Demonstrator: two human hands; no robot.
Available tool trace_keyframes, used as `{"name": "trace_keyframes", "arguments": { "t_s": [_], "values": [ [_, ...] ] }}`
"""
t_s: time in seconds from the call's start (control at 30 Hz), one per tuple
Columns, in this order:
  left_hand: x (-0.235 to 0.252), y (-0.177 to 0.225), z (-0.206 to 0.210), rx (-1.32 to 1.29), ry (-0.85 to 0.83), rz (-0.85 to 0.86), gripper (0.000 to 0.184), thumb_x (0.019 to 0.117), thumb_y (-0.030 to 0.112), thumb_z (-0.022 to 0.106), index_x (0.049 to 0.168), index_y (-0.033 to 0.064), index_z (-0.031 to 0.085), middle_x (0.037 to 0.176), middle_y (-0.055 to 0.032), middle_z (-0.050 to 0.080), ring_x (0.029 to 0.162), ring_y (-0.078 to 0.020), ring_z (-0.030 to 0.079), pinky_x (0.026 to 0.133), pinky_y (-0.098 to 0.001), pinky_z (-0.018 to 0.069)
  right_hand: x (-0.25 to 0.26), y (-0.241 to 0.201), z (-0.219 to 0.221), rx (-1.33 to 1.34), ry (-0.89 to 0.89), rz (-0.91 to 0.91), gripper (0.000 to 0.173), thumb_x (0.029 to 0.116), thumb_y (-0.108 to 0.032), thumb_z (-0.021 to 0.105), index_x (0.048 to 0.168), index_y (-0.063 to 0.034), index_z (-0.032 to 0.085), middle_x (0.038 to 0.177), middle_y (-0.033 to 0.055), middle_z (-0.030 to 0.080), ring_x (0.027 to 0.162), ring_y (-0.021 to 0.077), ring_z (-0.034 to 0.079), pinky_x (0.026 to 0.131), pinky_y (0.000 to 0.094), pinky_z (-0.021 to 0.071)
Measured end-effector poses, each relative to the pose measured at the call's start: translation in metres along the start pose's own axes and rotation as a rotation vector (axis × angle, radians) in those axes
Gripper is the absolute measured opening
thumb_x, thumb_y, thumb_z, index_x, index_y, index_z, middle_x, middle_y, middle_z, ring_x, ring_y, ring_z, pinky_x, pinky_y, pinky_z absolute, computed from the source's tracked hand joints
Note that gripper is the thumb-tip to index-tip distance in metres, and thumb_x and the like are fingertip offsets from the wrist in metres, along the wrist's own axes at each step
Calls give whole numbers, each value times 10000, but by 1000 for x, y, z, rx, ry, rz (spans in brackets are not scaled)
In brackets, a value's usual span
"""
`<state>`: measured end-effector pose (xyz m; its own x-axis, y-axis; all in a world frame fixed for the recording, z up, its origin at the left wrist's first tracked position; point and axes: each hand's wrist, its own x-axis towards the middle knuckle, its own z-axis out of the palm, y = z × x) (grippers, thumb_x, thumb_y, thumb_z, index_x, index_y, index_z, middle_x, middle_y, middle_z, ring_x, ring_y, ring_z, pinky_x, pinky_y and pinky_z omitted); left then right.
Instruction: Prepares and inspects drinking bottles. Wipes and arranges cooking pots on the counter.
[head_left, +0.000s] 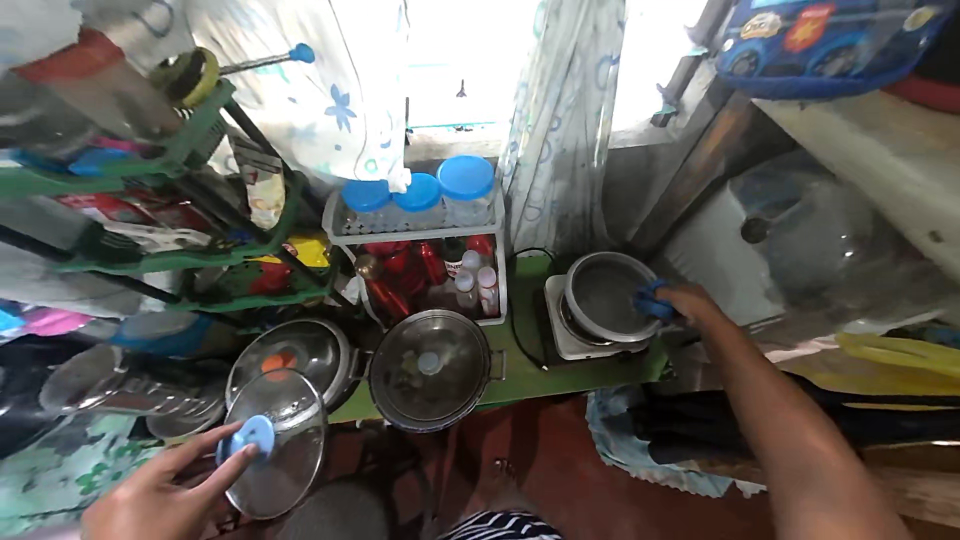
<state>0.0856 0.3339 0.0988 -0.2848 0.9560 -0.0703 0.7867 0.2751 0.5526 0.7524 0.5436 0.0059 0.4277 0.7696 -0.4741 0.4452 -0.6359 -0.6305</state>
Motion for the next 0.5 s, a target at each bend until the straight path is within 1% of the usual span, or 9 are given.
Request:
{"name": "trace_keyframes", "arguments": {
  "t_s": [0.1, 0.2, 0.27, 0.37, 0.43, 0.47, 0.5],
  "values": [
    [-2, -9, -5, -2, 0, -41, 446, 918, 220, 742, 1291, -10, 659, 1157, -254, 686, 903, -251, 697, 848, -426, 569, -3, 1, -4, -29, 14, -27, 408, 978, -224, 665, 1252, 74, 615, 1220, 268, 627, 1095, 345, 621, 956, 541, 502],
    [-5, -19, -9, -6, 21, -76, 453, 925, 237, 740, 1307, 9, 655, 1179, -247, 682, 919, -255, 702, 862, -434, 571, -12, -4, -11, -30, 28, -31, 387, 989, -225, 657, 1230, 76, 619, 1192, 261, 628, 1050, 327, 616, 928, 535, 503],
    [-7, -25, -11, 3, 43, -93, 456, 920, 247, 743, 1307, 21, 658, 1163, -243, 690, 910, -271, 703, 851, -463, 569, -19, -7, -19, -49, 40, -46, 372, 990, -227, 655, 1216, 68, 635, 1168, 252, 639, 1019, 316, 618, 905, 535, 505],
    [-10, -34, -14, 25, 91, -137, 426, 923, 251, 747, 1296, 58, 674, 1129, -237, 697, 906, -311, 697, 843, -529, 557, -34, -14, -32, -118, 56, -76, 363, 1012, -256, 620, 1211, 48, 630, 1086, 211, 629, 880, 255, 577, 794, 484, 497],
    [-14, -39, -17, 25, 137, -160, 388, 919, 235, 761, 1265, 71, 699, 1098, -227, 703, 898, -326, 697, 836, -569, 554, -54, -27, -36, -160, 73, -81, 382, 1020, -273, 612, 1223, 50, 625, 1103, 219, 627, 885, 248, 573, 807, 492, 493],
    [-17, -39, -20, 31, 169, -173, 370, 913, 227, 779, 1243, 73, 718, 1083, -222, 712, 901, -336, 704, 836, -586, 554, -67, -36, -35, -169, 83, -89, 379, 1011, -269, 621, 1217, 49, 620, 1088, 195, 627, 873, 216, 568, 802, 465, 496],
    [-19, -38, -23, 33, 194, -187, 357, 905, 215, 796, 1228, 76, 729, 1081, -215, 717, 914, -341, 707, 846, -592, 556, -80, -44, -35, -182, 97, -99, 353, 993, -272, 630, 1191, 20, 617, 1031, 120, 617, 822, 138, 553, 759, 385, 505]
  ]
}}
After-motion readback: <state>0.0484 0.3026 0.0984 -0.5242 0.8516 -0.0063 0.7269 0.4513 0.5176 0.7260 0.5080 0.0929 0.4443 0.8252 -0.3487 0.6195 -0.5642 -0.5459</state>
